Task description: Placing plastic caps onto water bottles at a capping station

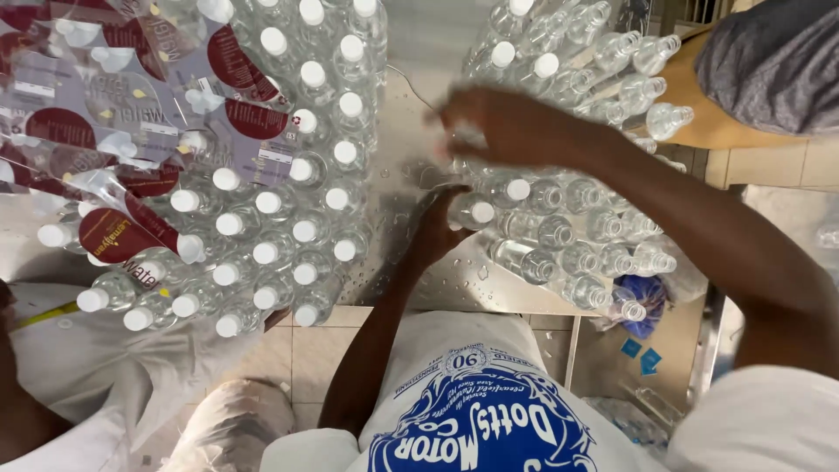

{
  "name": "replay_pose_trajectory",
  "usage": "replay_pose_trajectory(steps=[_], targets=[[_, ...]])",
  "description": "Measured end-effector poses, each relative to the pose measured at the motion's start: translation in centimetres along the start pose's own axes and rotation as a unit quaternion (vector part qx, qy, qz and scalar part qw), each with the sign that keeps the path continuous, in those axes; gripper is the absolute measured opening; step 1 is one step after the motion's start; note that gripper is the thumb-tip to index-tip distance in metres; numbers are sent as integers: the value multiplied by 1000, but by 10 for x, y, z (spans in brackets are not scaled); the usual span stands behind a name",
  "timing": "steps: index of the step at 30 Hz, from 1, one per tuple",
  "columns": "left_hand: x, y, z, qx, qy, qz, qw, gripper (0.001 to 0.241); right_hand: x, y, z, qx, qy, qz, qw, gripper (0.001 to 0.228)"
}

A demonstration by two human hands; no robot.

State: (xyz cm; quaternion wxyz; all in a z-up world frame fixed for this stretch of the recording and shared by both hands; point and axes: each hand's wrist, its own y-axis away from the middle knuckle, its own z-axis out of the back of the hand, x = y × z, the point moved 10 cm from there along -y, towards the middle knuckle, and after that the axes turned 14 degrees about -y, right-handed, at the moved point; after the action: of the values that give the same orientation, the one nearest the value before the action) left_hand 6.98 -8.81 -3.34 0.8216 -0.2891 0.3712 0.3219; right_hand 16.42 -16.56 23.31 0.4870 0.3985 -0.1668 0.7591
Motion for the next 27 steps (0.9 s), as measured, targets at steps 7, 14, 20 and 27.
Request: replay_pose_trajectory(steps=[7,14,20,27], targets=[[38,44,-23,33,189,208,959,94,20,100,-1,-50,125,-15,991,32],[37,43,-18,27,470,349,810,78,8,104,-12,-89,135,-6,987,29],[15,48,2,55,489,329,806,51,-48,82,-47,-39,323,-14,945,29],[-14,47,26,93,477,259,835,57,-28,41,-49,34,44,-83,995,40]])
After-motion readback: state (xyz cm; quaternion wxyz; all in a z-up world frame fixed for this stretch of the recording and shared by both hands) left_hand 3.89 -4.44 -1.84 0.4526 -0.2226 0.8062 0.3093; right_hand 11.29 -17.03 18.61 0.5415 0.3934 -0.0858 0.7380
